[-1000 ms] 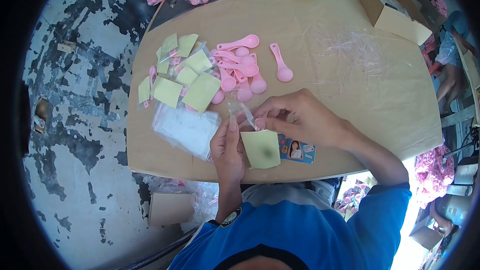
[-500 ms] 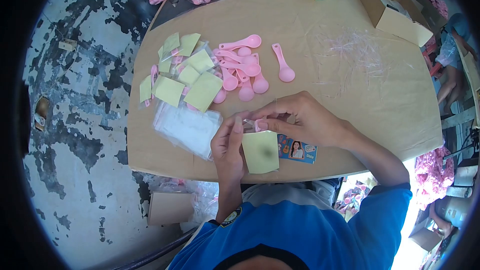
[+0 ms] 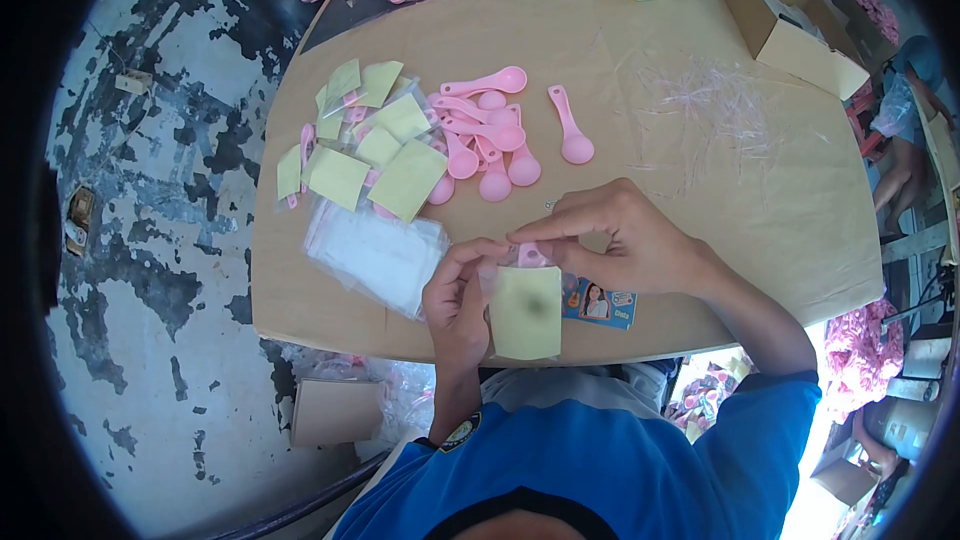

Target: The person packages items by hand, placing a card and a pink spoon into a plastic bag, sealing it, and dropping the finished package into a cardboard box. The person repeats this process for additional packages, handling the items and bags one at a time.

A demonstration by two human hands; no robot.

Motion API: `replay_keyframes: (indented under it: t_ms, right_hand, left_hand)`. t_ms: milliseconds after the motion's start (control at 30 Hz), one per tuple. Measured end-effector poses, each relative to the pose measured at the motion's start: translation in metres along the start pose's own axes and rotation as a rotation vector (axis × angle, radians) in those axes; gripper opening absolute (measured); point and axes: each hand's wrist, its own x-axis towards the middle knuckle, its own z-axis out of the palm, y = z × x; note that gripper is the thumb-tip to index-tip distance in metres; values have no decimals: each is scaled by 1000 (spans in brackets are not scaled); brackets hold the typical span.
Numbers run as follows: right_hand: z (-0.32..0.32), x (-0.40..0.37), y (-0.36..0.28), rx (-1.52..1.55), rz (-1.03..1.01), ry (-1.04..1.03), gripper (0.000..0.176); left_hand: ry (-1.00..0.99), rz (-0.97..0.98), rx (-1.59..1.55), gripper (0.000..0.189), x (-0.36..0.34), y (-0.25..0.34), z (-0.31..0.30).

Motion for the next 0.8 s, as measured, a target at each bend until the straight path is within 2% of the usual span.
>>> replay_keyframes:
  t_ms: [100, 267, 600, 800]
  right_hand:
    - [-4, -2, 6, -43, -123, -15, 36]
    - [-9, 0, 4, -85, -261, -98, 39]
    - [-15, -1, 4, -102, -241, -183, 34]
    - [-17, 1, 0, -53, -247, -234, 34]
  left_hand:
    - [9, 15, 39, 18, 0, -1, -1]
    - [-60, 113, 36, 27, 3, 1, -2]
    - [-148, -20, -116, 34, 4, 3, -5]
    - [-143, 3, -83, 33, 1, -7, -14]
